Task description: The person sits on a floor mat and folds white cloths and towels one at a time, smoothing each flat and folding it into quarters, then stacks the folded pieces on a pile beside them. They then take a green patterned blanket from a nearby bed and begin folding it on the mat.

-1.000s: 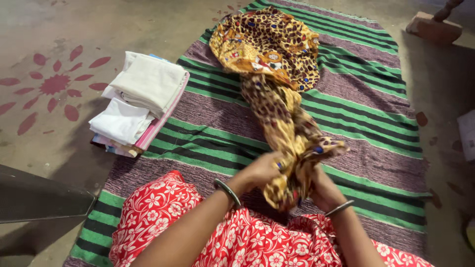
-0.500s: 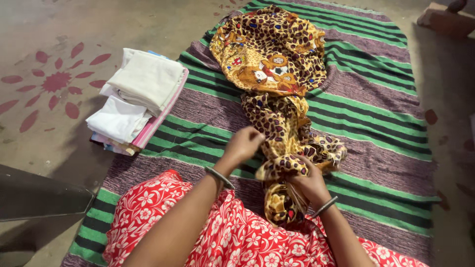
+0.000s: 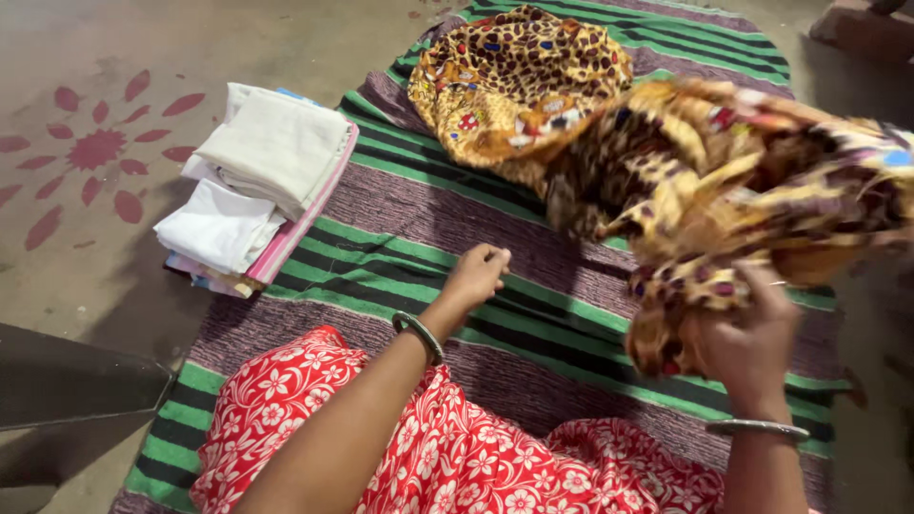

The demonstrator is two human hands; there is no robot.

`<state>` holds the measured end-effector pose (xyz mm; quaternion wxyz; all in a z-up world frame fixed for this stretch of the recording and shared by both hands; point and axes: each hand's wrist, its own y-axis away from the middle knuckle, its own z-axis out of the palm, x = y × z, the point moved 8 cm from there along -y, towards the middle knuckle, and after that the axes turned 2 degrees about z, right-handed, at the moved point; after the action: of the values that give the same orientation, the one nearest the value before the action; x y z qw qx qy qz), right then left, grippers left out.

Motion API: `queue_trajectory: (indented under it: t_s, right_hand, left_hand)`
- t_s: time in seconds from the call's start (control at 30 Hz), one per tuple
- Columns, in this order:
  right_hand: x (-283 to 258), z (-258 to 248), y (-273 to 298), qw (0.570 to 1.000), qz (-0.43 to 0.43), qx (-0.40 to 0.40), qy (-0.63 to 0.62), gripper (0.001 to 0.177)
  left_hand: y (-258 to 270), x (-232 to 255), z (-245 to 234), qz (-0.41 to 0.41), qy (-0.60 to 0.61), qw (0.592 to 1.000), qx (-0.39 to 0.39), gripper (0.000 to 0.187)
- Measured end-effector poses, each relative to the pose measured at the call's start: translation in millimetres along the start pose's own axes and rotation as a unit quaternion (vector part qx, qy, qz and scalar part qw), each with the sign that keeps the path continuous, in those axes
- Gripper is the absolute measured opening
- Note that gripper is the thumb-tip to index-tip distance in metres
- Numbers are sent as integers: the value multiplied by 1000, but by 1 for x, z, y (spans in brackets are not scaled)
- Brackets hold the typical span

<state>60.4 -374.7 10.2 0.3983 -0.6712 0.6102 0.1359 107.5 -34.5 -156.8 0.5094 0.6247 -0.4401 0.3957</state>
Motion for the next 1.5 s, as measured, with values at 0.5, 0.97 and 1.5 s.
queue_trajectory:
  t_s: [0.5,0.97,1.5]
  right_hand:
    - [57,68,23,929,244,-167,223,133]
    - [96,183,-161,907,181,-211,317,31]
    - [16,303,-262,949,253,-184,-33,130]
  left_hand:
    - [9,-3,25,36,-182,982,-35,45]
    - [0,33,11,48,-105,993,4,45]
    - [-11,50,-28,26,85,990,107,37]
